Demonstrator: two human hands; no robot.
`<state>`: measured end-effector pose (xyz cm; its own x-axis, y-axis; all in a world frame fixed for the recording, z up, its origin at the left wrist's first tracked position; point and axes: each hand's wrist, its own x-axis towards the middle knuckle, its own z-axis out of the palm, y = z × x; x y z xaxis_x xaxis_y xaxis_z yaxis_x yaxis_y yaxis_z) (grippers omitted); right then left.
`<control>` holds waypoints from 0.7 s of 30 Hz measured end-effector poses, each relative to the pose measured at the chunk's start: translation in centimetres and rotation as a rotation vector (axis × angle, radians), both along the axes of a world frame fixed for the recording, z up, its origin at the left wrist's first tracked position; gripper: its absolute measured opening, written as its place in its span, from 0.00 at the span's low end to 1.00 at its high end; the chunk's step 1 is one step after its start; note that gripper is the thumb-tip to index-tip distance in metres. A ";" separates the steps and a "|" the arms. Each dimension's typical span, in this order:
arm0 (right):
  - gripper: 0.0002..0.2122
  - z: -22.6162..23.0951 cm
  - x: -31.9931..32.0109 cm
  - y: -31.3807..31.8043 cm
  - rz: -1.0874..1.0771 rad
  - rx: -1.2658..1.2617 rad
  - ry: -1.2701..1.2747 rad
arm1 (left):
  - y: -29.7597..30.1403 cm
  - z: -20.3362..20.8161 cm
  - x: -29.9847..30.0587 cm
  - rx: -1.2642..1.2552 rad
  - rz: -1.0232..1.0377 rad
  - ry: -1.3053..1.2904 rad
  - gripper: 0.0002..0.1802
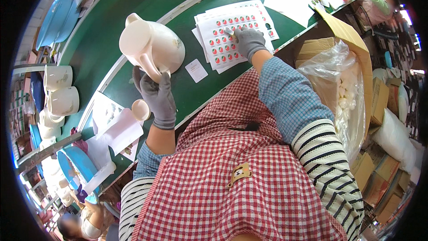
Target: The person repeatedly picks up white ceramic pitchers from a green workbench, applies a small round sticker to the side of each pitcher, and places the finished pitcher back on the table. The person also handles a plastic bag containing small white ceramic pieces and sheets of stickers.
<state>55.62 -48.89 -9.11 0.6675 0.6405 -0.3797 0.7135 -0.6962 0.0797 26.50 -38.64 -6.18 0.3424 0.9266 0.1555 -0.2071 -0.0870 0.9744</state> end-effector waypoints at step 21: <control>0.20 1.1 1.6 2.6 -0.156 0.209 0.195 | -1.6 -7.7 13.0 0.926 -0.552 0.865 0.29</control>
<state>57.18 -46.26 -8.05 0.6915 0.6139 -0.3808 0.5846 -0.7852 -0.2044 39.49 -40.21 -13.90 0.9299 0.3174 0.1858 0.2095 -0.8724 0.4416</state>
